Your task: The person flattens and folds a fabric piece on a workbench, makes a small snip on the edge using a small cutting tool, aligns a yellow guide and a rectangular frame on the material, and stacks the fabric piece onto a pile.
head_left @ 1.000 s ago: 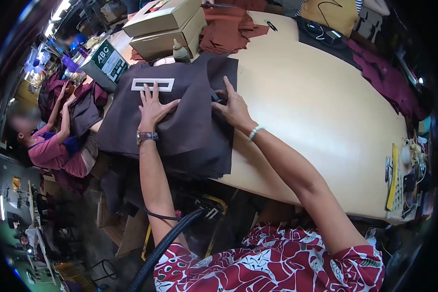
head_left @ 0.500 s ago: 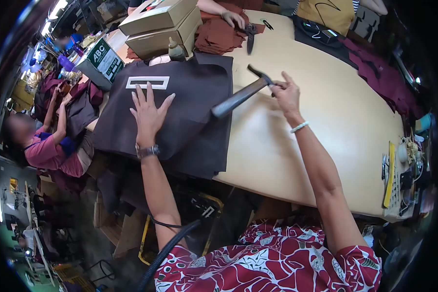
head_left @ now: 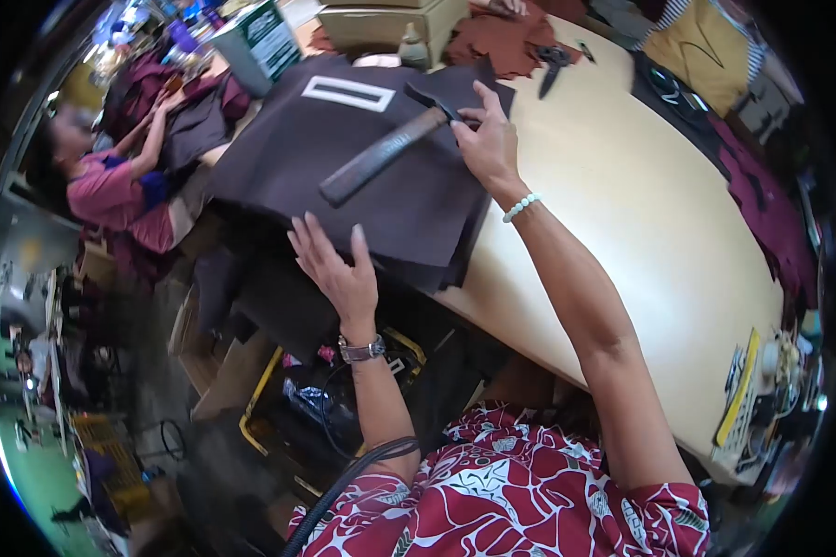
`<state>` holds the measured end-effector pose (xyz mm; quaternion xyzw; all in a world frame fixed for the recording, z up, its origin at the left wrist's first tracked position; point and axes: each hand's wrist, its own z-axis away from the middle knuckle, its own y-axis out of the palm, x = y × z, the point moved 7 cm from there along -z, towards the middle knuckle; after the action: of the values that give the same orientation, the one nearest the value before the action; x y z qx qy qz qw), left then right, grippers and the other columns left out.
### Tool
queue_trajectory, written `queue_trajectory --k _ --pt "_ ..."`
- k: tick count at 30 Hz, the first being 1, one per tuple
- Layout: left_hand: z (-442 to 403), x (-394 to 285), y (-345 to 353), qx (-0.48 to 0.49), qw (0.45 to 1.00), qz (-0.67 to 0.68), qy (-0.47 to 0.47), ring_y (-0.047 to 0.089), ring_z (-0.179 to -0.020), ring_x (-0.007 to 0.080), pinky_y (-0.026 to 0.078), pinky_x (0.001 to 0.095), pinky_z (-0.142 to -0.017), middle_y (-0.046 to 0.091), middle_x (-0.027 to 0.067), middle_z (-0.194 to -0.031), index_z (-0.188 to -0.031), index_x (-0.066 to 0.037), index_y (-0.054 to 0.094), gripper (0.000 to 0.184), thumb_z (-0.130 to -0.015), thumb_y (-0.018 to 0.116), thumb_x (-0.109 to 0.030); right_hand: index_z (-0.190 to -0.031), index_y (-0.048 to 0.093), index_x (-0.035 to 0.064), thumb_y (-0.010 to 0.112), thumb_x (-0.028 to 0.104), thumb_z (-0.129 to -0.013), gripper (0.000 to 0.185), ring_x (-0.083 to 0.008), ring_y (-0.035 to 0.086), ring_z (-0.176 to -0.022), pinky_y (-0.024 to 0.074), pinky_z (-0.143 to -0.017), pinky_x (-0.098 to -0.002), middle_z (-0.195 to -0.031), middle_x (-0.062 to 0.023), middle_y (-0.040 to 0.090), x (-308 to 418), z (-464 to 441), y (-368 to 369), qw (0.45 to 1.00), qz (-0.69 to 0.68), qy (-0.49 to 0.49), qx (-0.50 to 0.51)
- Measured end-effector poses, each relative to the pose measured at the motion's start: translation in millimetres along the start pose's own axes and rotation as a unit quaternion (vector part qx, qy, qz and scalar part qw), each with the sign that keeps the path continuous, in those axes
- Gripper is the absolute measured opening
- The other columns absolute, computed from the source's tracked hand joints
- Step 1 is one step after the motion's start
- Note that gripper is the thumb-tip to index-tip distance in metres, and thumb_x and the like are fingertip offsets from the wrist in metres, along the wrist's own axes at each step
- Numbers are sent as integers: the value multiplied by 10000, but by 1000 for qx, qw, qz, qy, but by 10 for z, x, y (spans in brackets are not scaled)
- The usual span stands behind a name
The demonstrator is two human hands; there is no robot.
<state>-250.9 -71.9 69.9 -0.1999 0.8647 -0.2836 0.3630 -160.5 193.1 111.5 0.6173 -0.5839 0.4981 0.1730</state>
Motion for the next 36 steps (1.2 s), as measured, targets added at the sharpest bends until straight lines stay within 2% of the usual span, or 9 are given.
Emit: queue_trajectory --k 1,3,7,14,18,21,25,31,36 --pt "149 246 15 -41 998 39 -21 228 -1365 415 238 543 -1081 304 227 -1451 -1412 -8 305 636 -910 562 -302 -1387 344 36 653 204 -795 689 -362 632 -888 466 -858 -446 -1080 -159 647 -100 51 127 997 41 22 59" --pt "458 810 151 -68 996 25 -50 264 -1347 414 285 457 -1084 324 228 -1437 -1401 32 295 560 -932 512 -185 -1394 325 21 661 252 -803 718 -353 585 -1012 434 -908 -431 -1192 -174 587 -192 248 259 991 83 -38 98" --pt "1189 2115 880 145 952 -186 -198 232 -1367 409 284 560 -1053 250 215 -1485 -1434 11 225 717 -888 550 -323 -1396 315 -18 648 335 -835 742 -413 338 -1303 263 -1076 -451 -1385 -215 410 32 795 -75 980 136 -96 106" --pt "1921 3068 1258 350 880 -237 -217 266 -1361 380 313 551 -1038 236 199 -1498 -1455 -33 197 825 -841 587 -424 -1429 274 8 615 277 -858 718 -373 252 -1369 179 -1115 -489 -1458 -195 318 -204 2291 -1211 924 324 -1 204" --pt "2127 3261 1319 429 849 -170 -257 310 -1346 337 336 507 -1032 259 183 -1491 -1452 -48 221 788 -822 605 -324 -1402 334 10 612 270 -855 667 -373 303 -1340 196 -1109 -496 -1425 -195 366 -280 2676 -1678 925 338 36 167" --pt "2067 3153 1209 333 873 -300 -193 314 -1345 324 336 494 -1035 267 173 -1489 -1450 -57 237 763 -813 606 -257 -1376 371 7 604 270 -852 632 -375 344 -1310 222 -1098 -502 -1396 -195 399 -243 2672 -1656 921 363 22 141" --pt "1906 3153 1139 326 863 -342 -180 336 -1334 323 343 480 -1032 273 145 -1493 -1444 -78 273 696 -837 577 -232 -1354 397 3 599 268 -847 607 -371 358 -1298 244 -1087 -501 -1387 -194 406 -212 2680 -1612 904 403 12 141" --pt "1733 3423 1191 270 904 -284 -169 524 -1186 284 401 482 -970 536 109 -1313 -1156 -98 619 349 -826 587 -208 -1336 426 8 594 272 -853 576 -375 362 -1294 248 -1084 -500 -1378 -200 414 -205 2658 -1608 903 406 8 137" --pt "1741 3492 1253 326 867 -324 -193 561 -1142 268 421 461 -949 598 133 -1221 -1070 -141 669 268 -824 595 -217 -1335 429 9 597 280 -852 579 -377 367 -1291 249 -1084 -497 -1371 -202 424 -182 2653 -1609 902 410 9 137"
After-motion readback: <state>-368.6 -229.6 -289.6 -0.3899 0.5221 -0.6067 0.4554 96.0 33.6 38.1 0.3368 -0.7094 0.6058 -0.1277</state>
